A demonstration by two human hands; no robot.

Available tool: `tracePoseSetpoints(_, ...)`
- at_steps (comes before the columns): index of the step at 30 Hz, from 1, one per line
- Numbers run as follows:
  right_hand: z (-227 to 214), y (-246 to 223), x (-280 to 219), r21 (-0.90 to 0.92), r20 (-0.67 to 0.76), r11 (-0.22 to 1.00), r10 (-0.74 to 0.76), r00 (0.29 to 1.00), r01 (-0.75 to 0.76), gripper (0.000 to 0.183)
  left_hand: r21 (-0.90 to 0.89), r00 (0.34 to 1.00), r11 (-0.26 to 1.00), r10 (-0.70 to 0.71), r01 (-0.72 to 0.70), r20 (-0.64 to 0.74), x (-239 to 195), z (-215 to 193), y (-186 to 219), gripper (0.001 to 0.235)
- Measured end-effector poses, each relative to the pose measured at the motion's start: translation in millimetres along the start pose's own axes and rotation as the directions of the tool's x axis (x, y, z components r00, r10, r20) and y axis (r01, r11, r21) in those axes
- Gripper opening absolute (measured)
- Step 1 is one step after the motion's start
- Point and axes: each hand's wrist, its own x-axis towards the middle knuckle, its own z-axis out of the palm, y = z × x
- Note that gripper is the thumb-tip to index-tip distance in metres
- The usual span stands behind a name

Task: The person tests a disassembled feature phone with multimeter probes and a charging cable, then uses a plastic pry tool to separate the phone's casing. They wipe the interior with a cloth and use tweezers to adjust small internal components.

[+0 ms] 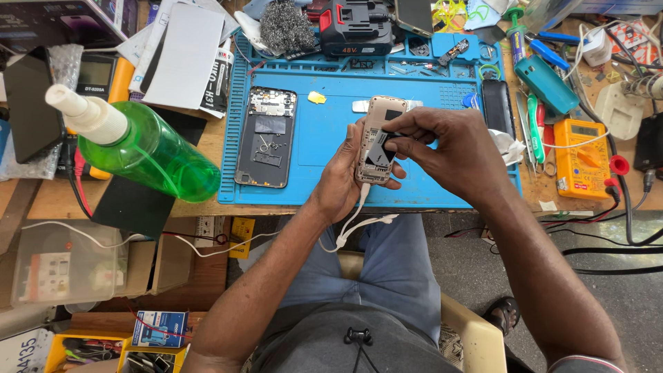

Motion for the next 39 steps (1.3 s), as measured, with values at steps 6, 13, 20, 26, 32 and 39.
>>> tracePoseSetpoints(6,9.3,12.4,-1.2,-0.002,-0.039,0.996,-0.093,0.995,0.093,0.023,0.031,1.000,1.000,-0.006,0.006,-0.005,1.6,1.7,3.4,0.069)
tracePoseSetpoints(13,34.1,9.7,-15.3,-0.420,-0.175,0.860,-0.389,0.905,0.288,0.030,0.030,1.000,1.000,0.008,-0.007,-0.003,-0.1,1.0,4.8,0.065)
tracePoseSetpoints(20,59.0,11.0,-36.0,-0.520,-0.249,0.835,-0.349,0.904,0.180,0.052,-0.017,0.996,0.997,0.071,-0.070,0.056,-7.3,5.1,12.4,0.070)
tracePoseSetpoints(26,59.6,38.1,-41.8,0.294,-0.342,0.955,0.154,0.927,-0.050,0.030,0.201,0.982,0.965,0.149,-0.171,0.118,-11.0,15.7,12.7,0.069)
tracePoseSetpoints(32,64.0,64.9,-49.6,0.689,-0.275,0.724,0.296,0.915,-0.027,0.030,0.329,0.986,0.943,0.090,-0.040,-0.137,4.6,11.6,5.9,0.045)
tracePoseSetpoints(39,75.2,85.6,-55.8,0.714,-0.282,0.699,0.334,0.899,-0.035,0.019,0.286,0.976,0.948,-0.083,0.140,-0.204,12.5,-8.1,3.2,0.027)
